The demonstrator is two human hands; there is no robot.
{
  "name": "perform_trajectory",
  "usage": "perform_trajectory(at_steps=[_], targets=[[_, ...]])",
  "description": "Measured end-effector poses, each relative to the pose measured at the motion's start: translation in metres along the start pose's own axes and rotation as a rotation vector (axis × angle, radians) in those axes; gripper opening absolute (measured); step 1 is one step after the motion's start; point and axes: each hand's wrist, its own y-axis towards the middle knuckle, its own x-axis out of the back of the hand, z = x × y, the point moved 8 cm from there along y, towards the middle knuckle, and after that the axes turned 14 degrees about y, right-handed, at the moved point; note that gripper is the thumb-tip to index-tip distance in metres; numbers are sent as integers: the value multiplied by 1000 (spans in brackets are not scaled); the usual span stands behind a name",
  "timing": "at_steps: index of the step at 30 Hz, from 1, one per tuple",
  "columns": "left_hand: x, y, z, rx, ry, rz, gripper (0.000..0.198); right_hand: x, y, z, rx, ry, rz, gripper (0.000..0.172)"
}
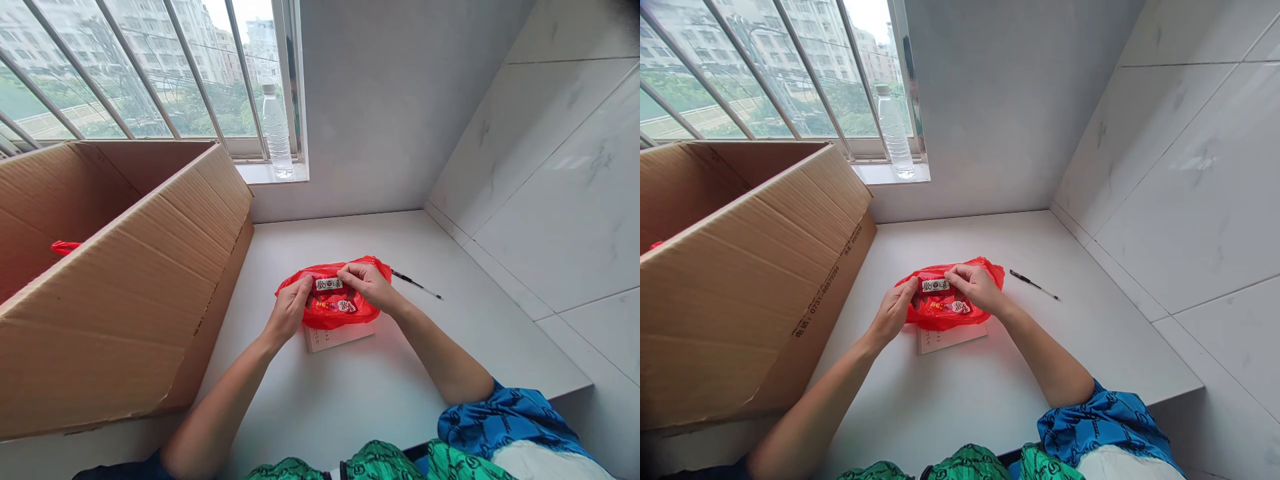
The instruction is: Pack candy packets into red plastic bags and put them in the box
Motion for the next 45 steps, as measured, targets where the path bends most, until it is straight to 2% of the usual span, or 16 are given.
perform_trajectory(at_steps=[16, 19, 23, 25, 27, 29, 31, 34, 37, 41, 44, 45], targets=[[-1, 0, -6, -38, 129, 15, 47, 2, 1, -2, 15, -55, 2, 44], [4, 1, -3, 19, 315, 4, 50, 9, 2, -6, 21, -251, -47, 41], [13, 0, 3, 109, 702, 7, 52, 19, 2, -5, 92, -716, -164, 18], [16, -1, 2, 93, 770, -13, 41, 17, 2, -7, 103, -824, -131, 13], [14, -2, -1, 28, 785, -22, 32, 10, 1, -12, 86, -863, -31, 8], [7, -3, -5, -69, 794, 25, 27, 1, -2, -20, 35, -873, 99, 6], [-5, -4, -7, -163, 812, 125, 22, -4, -6, -29, -51, -873, 199, 10], [-18, -7, -3, -221, 872, 253, 18, -4, -11, -38, -162, -930, 234, 14], [-20, -8, 3, -220, 926, 295, 21, -1, -11, -38, -196, -1010, 217, 10], [-18, -9, 2, -219, 932, 298, 16, 1, -9, -22, -77, -970, 147, 10], [-12, -8, -5, -163, 822, 247, 17, 0, -10, -3, 36, -750, 87, 2], [-10, -7, -8, -142, 751, 231, 21, -2, -11, 2, 53, -647, 90, 6]])
